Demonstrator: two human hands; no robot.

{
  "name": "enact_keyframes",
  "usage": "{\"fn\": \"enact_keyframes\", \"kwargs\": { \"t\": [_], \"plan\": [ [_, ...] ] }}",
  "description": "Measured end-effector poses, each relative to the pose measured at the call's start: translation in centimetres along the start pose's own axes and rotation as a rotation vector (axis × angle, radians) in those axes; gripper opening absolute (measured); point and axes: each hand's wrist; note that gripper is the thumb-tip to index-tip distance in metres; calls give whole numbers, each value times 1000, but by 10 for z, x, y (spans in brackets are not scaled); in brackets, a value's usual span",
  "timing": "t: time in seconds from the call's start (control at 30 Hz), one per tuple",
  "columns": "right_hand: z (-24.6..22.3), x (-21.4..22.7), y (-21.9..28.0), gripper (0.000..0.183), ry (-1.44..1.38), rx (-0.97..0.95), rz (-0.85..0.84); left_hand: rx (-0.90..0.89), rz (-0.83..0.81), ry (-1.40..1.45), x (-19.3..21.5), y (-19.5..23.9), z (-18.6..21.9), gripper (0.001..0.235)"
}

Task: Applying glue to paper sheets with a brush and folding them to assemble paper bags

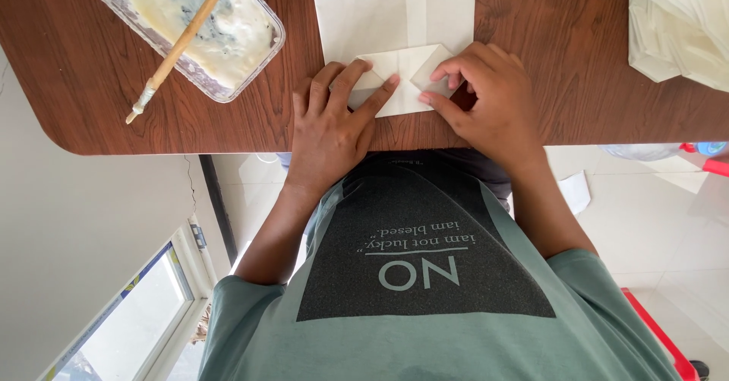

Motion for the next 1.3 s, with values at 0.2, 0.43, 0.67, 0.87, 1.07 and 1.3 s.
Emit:
{"fn": "enact_keyframes", "kwargs": {
  "t": [0.2, 0.43, 0.67, 0.87, 1.07, 1.3],
  "plan": [
    [-18, -7, -11, 44, 160, -48, 114, 26, 42, 127, 8, -7, 10, 33],
    [-21, -6, -11, 31, 185, -27, 130, 148, 14, 128, 3, -21, 4, 43],
    [-20, -23, 1, 27, 116, 14, 369, -18, 237, 199, -16, -19, -3, 27],
    [-21, -30, 22, 19, 187, 97, 468, -115, 337, 189, -24, 8, 0, 22],
    [-36, -8, 37, 20, 207, 142, 369, -118, 262, 157, -26, 28, 8, 50],
    [-18, -20, 70, 30, 129, 6, 355, -325, 325, 127, -31, 29, 3, 26]
  ]
}}
Point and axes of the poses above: each hand's wrist, its own y-axis away from the middle knuckle, its own x-axis out of the back of the hand, z = x × y, and after that the axes turned 15 degrees about y, right-handed
